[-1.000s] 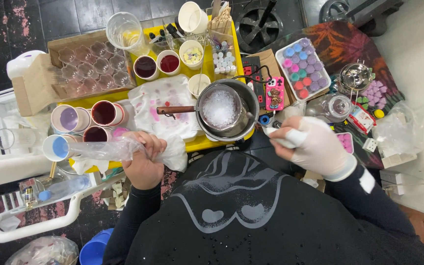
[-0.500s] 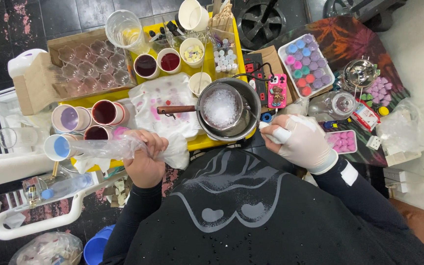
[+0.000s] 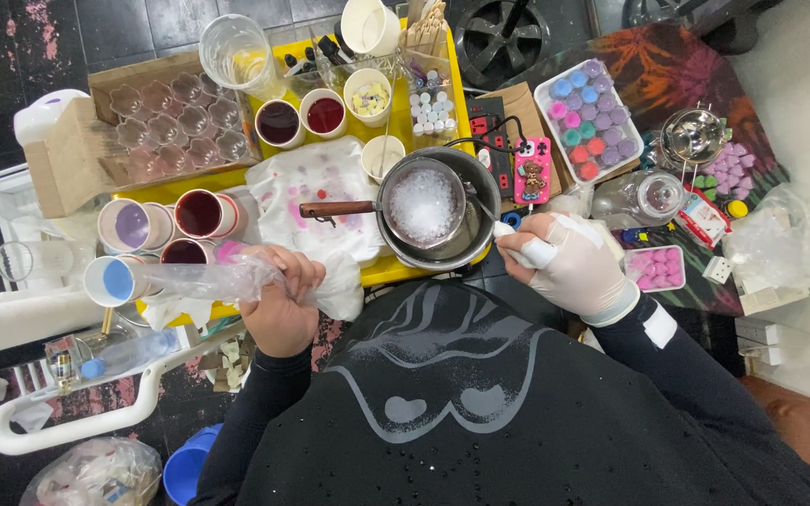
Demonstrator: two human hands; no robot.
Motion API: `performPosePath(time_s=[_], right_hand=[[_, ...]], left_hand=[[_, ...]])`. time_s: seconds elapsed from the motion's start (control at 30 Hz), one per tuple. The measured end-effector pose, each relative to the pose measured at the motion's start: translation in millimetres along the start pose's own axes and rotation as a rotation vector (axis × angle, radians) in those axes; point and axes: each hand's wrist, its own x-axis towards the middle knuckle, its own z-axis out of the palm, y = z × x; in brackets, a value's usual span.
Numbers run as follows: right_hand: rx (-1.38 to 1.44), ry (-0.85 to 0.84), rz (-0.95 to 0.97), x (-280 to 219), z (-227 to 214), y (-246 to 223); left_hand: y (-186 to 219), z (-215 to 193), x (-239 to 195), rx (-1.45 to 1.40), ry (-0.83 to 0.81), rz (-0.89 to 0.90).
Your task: The person unwraps a plastic bag of white wax blocks, places pieces of wax into a metal pot on the work table, and stirs the contents with a spoon. The table holds candle molds, cups of colored material, and candle-making supplies.
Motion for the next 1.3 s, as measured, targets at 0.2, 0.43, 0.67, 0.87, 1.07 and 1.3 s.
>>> performPosePath(time_s=[0.2,0.43,0.67,0.87,1.07,1.3], right_hand=[[0.017,0.049,-0.039,-3,-1,4],[0.066,0.043,-0.075,-7,-9,7],[0.073,0.018,-0.098,-10,-11,10],[0.107,0.067,-0.034,-9,-5,8],[0.183,0.162,0.066,-3,-1,3],[0.238,0.231,0.225,-9,5,2]], left_hand=[[-3,-3,2,-0.016,-0.019,-0.002],[-4,-2,4,-0.047,-0.030,-0.010],[-5,-3,7,-0.042,-0.055,-0.008],[-4,-1,8,-0.028,-0.048,-0.011],[-4,0,8,-0.030,-0.041,-0.007],[-2,0,5,-0.037,-0.036,-0.006]])
